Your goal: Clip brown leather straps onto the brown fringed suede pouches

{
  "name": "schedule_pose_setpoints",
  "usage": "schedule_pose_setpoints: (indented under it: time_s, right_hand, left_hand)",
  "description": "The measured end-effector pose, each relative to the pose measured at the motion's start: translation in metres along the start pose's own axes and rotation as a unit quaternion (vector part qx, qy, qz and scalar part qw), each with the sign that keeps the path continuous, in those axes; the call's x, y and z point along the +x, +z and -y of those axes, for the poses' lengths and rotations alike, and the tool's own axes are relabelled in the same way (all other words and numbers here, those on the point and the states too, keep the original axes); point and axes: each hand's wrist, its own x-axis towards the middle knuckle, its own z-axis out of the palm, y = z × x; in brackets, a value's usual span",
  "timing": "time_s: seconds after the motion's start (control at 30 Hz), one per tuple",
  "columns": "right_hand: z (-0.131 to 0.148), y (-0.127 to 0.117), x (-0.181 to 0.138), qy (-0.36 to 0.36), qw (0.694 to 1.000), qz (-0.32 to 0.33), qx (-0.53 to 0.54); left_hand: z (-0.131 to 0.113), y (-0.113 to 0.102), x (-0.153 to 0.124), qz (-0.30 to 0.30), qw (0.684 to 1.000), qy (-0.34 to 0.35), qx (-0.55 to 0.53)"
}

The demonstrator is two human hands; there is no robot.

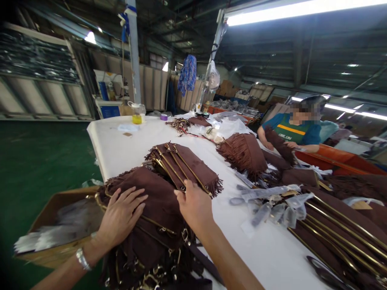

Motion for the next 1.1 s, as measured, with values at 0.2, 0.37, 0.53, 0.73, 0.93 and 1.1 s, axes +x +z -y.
schedule_pose_setpoints:
  time_s: [0.2, 0.37, 0.53, 0.73, 0.93, 1.1]
  right_hand:
    - [0.004, 0.057, 0.097, -0.013, 0.995, -0.040, -0.086]
    - [-0.005, 0.104, 0.122, -0.009, 0.989, -0.038, -0.144]
    - [-0.030, 0.111, 0.132, -0.015, 0.974, -0.068, -0.216]
    - [-0.093, 0.097, 0.145, -0.051, 0.971, -0.062, -0.226]
    - [-0.146, 0.088, 0.163, -0.076, 0.963, -0.054, -0.252]
    - [-0.193, 0.087, 0.179, -0.118, 0.963, -0.062, -0.233]
  left_hand:
    - [0.003, 0.004, -0.001, -0.009, 1.000, -0.002, -0.005]
    - [0.005, 0.009, -0.001, -0.008, 1.000, 0.003, -0.002]
    - [0.005, 0.009, 0.000, -0.001, 1.000, -0.001, 0.006]
    - [0.007, 0.014, 0.001, -0.015, 1.000, -0.001, 0.002]
    - [0.014, 0.021, 0.005, -0.016, 1.000, 0.009, 0.011]
    - [0.019, 0.025, 0.009, -0.013, 0.999, 0.022, 0.027]
